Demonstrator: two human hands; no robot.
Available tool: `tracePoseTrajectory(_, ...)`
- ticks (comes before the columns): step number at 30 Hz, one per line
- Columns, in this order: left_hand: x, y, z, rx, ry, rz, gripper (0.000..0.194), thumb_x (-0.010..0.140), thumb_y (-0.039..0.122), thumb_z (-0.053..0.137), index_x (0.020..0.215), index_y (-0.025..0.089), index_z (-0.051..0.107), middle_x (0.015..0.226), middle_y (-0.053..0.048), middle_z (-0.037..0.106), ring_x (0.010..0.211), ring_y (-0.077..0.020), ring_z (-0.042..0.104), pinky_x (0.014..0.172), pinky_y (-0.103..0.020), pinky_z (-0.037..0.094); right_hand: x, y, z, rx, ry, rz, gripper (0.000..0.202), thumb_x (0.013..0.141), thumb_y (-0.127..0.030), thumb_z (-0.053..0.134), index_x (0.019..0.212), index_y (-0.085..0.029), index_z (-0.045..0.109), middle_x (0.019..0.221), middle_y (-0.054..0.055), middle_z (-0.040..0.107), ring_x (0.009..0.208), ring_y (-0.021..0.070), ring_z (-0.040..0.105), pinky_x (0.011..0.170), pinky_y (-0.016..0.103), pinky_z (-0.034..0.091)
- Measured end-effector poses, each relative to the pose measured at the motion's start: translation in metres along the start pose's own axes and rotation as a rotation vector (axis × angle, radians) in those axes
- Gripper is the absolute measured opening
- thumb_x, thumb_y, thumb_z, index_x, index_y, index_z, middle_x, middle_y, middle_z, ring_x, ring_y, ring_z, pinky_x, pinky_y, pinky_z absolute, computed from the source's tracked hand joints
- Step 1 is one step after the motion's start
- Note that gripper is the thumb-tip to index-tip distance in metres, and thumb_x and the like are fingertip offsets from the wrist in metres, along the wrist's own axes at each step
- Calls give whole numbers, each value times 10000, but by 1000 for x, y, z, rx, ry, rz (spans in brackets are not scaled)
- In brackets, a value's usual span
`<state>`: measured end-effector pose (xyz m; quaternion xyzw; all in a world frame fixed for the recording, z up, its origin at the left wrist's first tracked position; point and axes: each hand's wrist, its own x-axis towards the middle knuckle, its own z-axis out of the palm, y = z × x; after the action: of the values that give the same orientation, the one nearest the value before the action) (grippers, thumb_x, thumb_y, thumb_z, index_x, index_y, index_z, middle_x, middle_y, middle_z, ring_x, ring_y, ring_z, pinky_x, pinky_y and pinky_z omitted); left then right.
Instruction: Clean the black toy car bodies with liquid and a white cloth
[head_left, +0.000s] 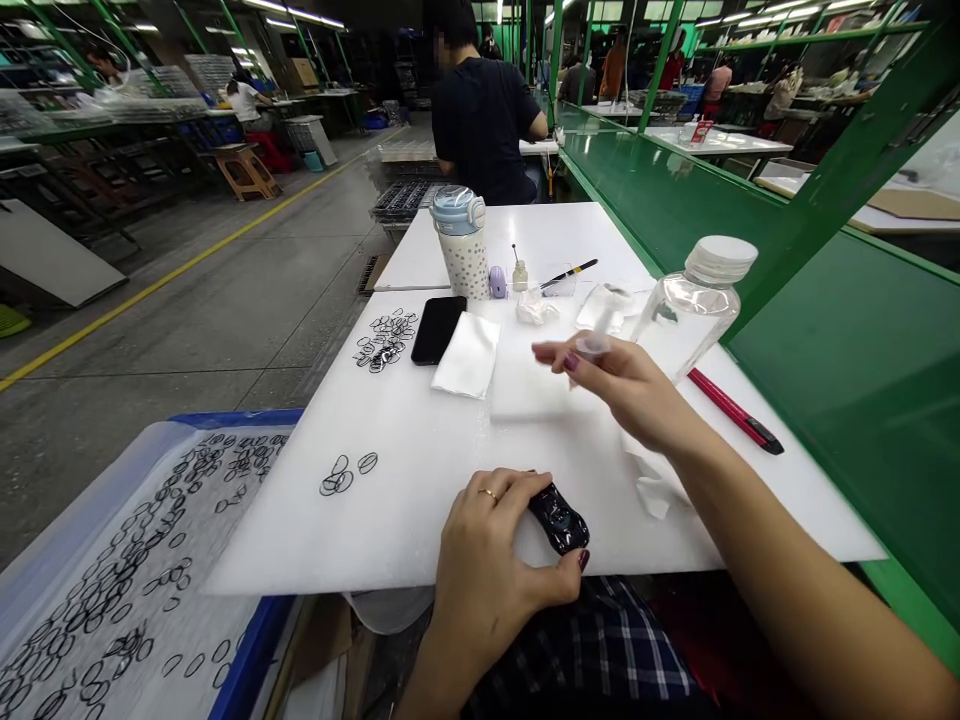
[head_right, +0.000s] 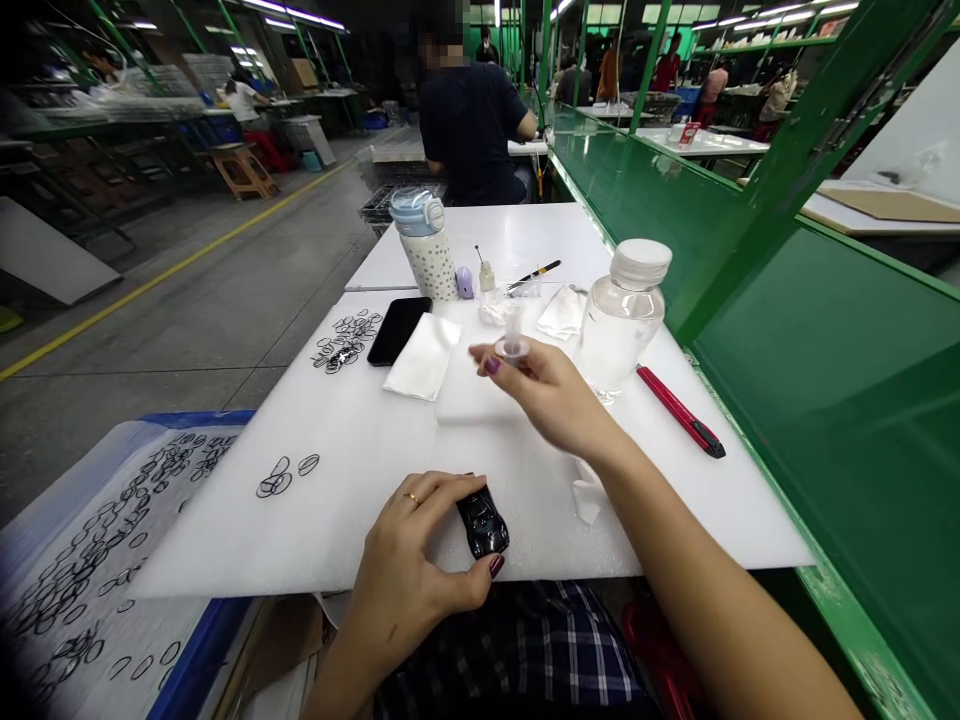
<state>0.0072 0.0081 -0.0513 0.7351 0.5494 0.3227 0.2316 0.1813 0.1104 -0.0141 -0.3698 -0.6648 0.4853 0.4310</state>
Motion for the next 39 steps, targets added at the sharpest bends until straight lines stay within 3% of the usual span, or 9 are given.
tracePoseTrajectory(4, 6, 4, -2, -74, -29, -78, 450, 565, 219, 693, 1015, 198, 690, 940, -32, 653, 927, -241, 566, 839, -429, 484, -34, 4, 19, 196, 53, 31, 179, 906, -335, 587, 1052, -233, 607, 840, 6, 510, 792, 117, 474, 767, 280, 382)
tracePoseTrajectory(6, 8, 6, -1, -90, -20, -115, 425, 572, 222, 690, 997, 208, 700, 919, -24, 653, 911, -233, 566, 833, -420, 481, -44, -2, 28, 254, 62, 58, 329, 884, -510, 566, 1048, -228, 608, 794, 8, 452, 737, 128, 414, 710, 289, 353)
tracePoseTrajectory(9, 10, 9, -1, -97, 3, -145, 387, 571, 226, 695, 958, 215, 709, 899, -17, 653, 892, -226, 564, 823, -410, 474, -53, -23, 35, 533, 57, -55, 686, 758, -851, 355, 717, -189, 532, 667, 5, 375, 643, 141, 360, 653, 320, 334)
tracePoseTrajectory(12, 11, 11, -2, -110, -4, -166, 319, 571, 238, 700, 889, 212, 709, 874, -19, 653, 875, -224, 559, 805, -406, 469, -57, -38, 40, 821, 3, -92, 708, 761, -830, 330, 516, -167, 283, 481, -16, 213, 496, 117, 258, 552, 311, 268)
tracePoseTrajectory(14, 11, 12, -3, -116, -6, -180, 294, 567, 241, 696, 859, 211, 708, 865, -22, 654, 864, -224, 559, 797, -406, 468, -58, -39, 43, 893, 27, -45, 679, 779, -782, 324, 496, -171, 237, 441, -20, 157, 460, 113, 218, 518, 305, 242)
tracePoseTrajectory(23, 11, 11, -2, -114, 9, -153, 229, 576, 233, 696, 806, 228, 695, 841, -8, 645, 843, -218, 560, 775, -395, 469, -53, -30, 53, 860, 73, -60, 661, 750, -791, 222, 488, -184, 202, 406, -13, 115, 429, 116, 178, 463, 298, 212)
tracePoseTrajectory(39, 11, 11, -2, -107, 28, -149, 262, 572, 230, 689, 834, 224, 692, 836, -12, 653, 839, -226, 564, 760, -402, 468, -58, -32, 54, 782, 107, -70, 633, 755, -761, 293, 491, -188, 254, 421, -8, 148, 446, 118, 189, 478, 305, 202)
